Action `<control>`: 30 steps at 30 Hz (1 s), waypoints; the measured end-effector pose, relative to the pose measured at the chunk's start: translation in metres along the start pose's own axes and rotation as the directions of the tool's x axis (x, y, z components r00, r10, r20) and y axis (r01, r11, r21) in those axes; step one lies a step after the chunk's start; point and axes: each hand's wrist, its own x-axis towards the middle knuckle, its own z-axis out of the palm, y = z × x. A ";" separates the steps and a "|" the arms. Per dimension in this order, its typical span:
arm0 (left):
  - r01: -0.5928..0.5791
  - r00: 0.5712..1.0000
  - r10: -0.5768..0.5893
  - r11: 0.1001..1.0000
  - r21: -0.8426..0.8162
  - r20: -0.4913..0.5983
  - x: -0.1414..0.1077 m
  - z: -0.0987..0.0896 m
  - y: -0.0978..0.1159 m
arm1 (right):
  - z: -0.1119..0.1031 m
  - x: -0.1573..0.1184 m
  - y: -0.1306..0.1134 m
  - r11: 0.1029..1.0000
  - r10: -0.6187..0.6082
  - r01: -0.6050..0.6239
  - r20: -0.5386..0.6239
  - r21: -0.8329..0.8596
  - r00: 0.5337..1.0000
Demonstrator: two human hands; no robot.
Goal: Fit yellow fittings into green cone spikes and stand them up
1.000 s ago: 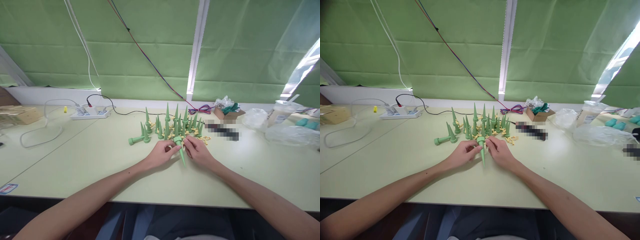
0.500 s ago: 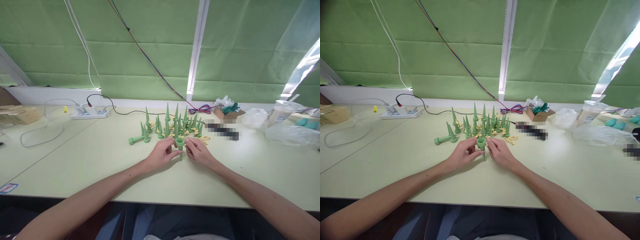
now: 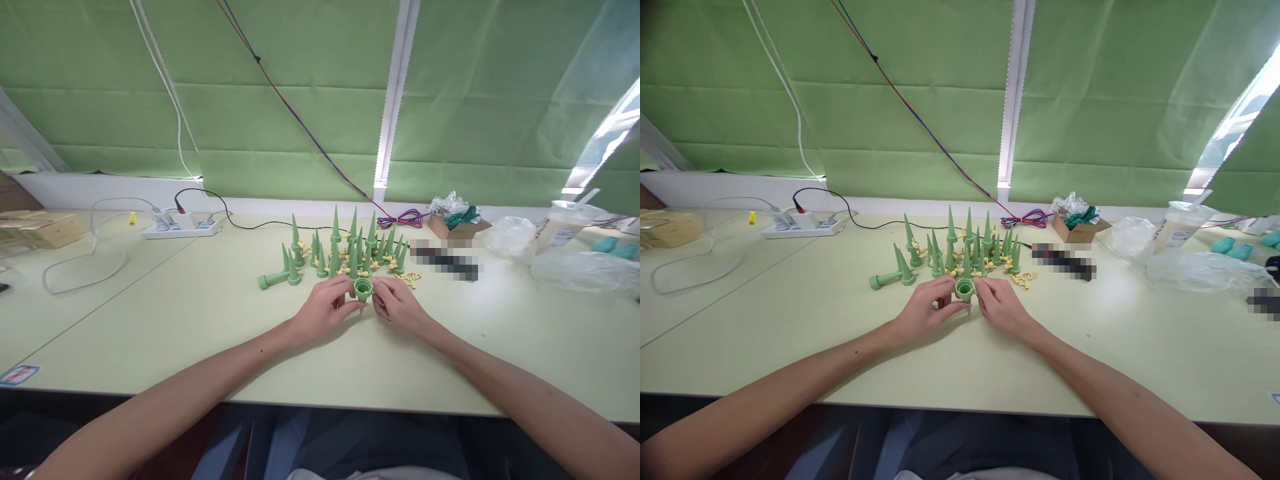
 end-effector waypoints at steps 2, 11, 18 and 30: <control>-0.017 1.000 0.017 1.000 -0.002 -0.002 0.000 0.001 -0.001 | 0.000 0.000 0.001 1.000 -0.005 0.005 0.005 -0.011 1.000; -0.003 0.996 0.009 0.998 0.070 -0.089 0.002 0.003 -0.003 | 0.001 0.000 0.004 0.999 -0.011 0.012 -0.033 0.032 0.999; 0.231 0.971 -0.236 0.964 -0.133 -0.026 0.002 0.003 0.001 | 0.002 -0.001 0.002 0.993 -0.074 0.080 -0.070 0.083 0.995; 0.446 0.895 -0.389 0.759 -0.474 0.219 0.006 -0.001 0.006 | 0.000 -0.001 0.002 0.992 -0.122 0.125 -0.103 0.019 0.987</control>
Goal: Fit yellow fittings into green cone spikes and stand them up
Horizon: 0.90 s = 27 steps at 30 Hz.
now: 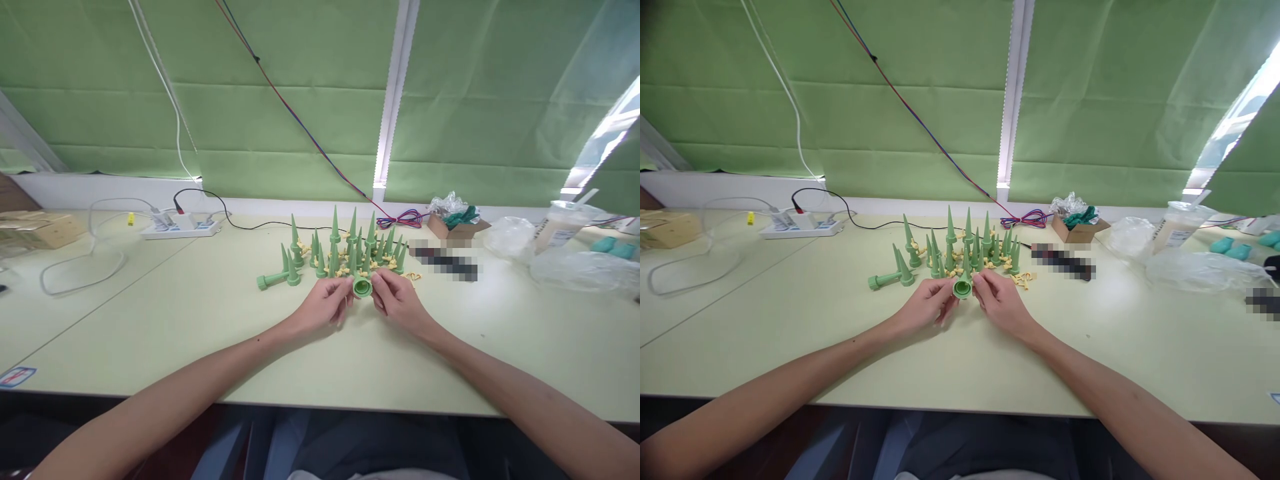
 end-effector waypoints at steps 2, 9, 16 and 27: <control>0.037 0.999 -0.034 0.997 -0.070 0.040 0.001 0.000 0.000 | 0.000 0.000 0.001 0.999 -0.001 0.002 0.028 -0.032 1.000; 0.071 0.995 -0.061 0.987 -0.144 0.076 0.003 -0.004 -0.001 | 0.000 0.000 0.003 0.998 0.010 -0.003 0.111 -0.060 0.994; 0.048 0.997 -0.043 0.996 -0.077 0.063 0.003 -0.006 -0.004 | -0.001 -0.001 0.002 0.995 0.001 0.014 0.145 -0.104 0.989; -0.067 0.997 0.070 0.987 0.143 -0.014 -0.002 -0.005 -0.004 | -0.001 0.000 0.007 0.983 0.057 -0.029 0.150 -0.182 0.987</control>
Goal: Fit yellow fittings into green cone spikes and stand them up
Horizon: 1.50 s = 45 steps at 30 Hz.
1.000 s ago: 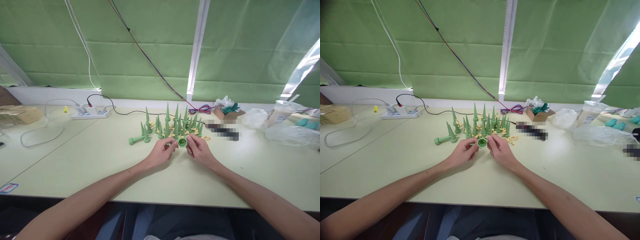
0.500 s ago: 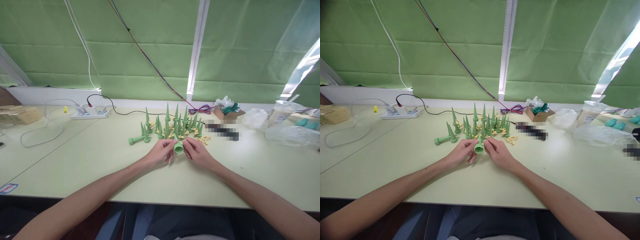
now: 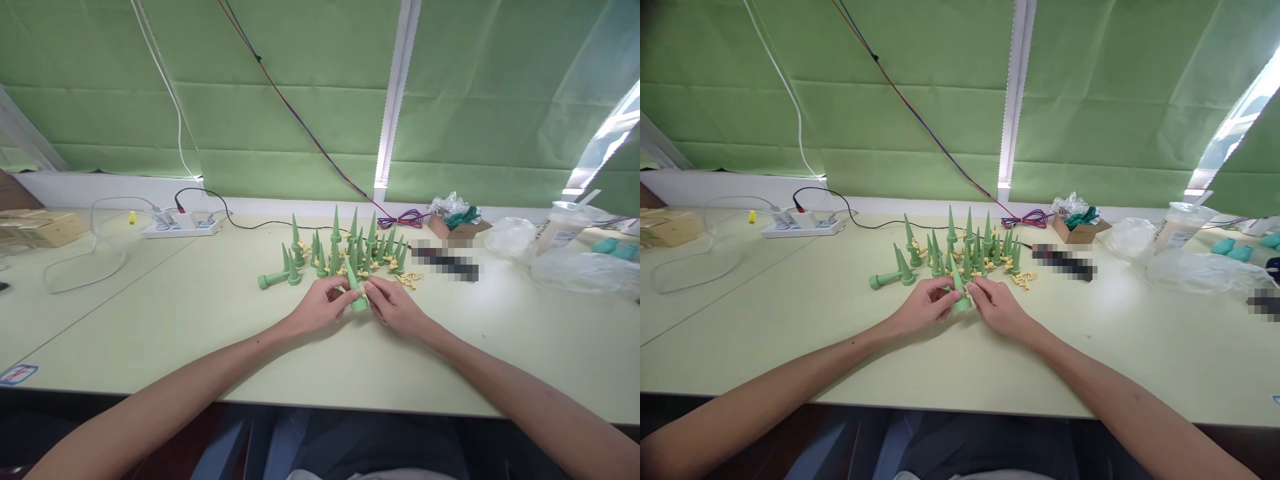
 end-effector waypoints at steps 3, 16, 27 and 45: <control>-0.043 0.998 0.045 0.997 0.060 -0.032 0.000 0.001 0.001 | 0.000 0.001 0.001 1.000 -0.009 0.009 -0.002 -0.027 1.000; -0.236 0.963 0.261 0.935 0.263 -0.063 -0.002 0.002 0.003 | -0.001 0.003 0.002 0.998 -0.021 0.020 -0.022 -0.052 1.000; -0.139 0.975 0.169 0.971 0.195 -0.145 -0.002 0.006 0.003 | 0.003 0.002 -0.002 0.998 0.039 -0.033 -0.101 0.056 0.994; 0.115 0.993 -0.117 0.987 -0.110 -0.006 0.001 0.005 0.004 | 0.000 0.000 0.001 1.000 0.016 -0.014 -0.088 0.026 0.996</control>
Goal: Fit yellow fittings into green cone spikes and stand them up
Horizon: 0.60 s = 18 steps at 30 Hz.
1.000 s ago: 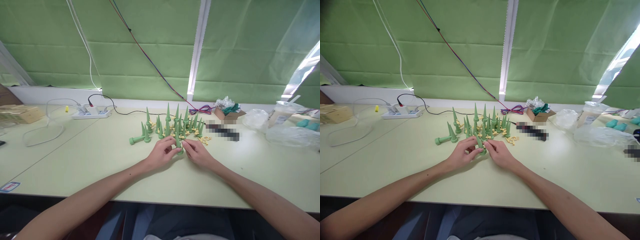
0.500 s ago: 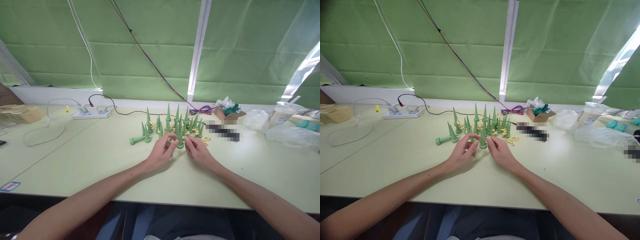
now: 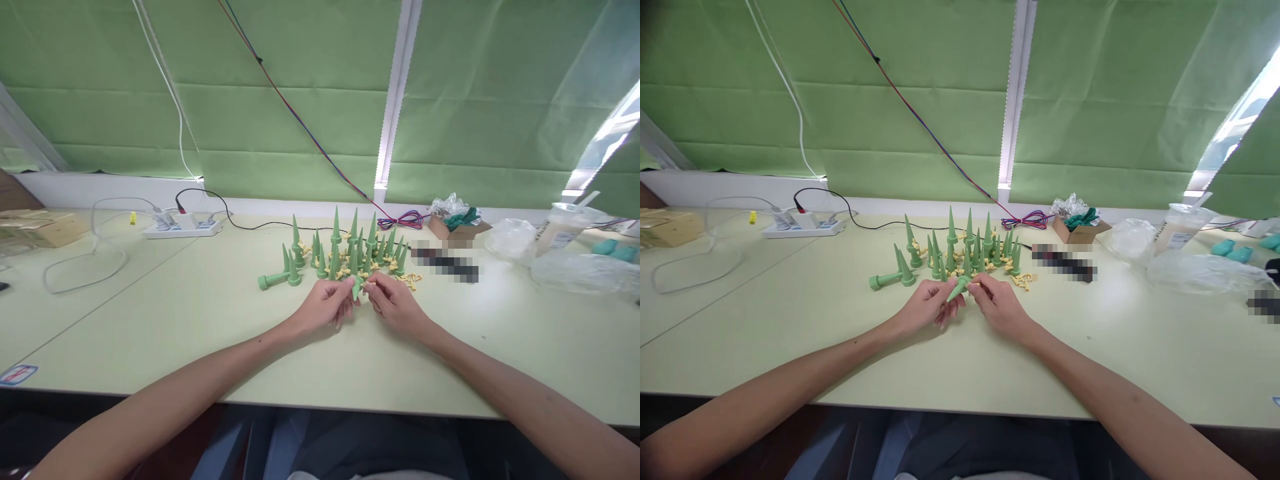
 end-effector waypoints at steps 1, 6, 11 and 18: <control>-0.006 1.000 0.006 1.000 0.004 0.001 0.000 0.000 0.000 | 0.000 0.000 0.000 1.000 -0.005 0.005 0.002 -0.013 1.000; -0.044 0.999 0.044 0.999 0.014 0.011 0.000 -0.003 -0.001 | -0.001 0.000 0.000 0.999 -0.023 0.024 0.019 -0.040 1.000; -0.059 0.997 0.059 0.998 0.013 0.059 -0.001 -0.003 0.001 | -0.001 -0.001 0.002 0.999 -0.023 0.024 0.024 -0.034 0.999; -0.073 0.996 0.069 0.996 0.054 0.059 -0.002 -0.003 0.004 | -0.001 -0.001 0.002 0.999 -0.009 0.010 0.041 -0.034 0.999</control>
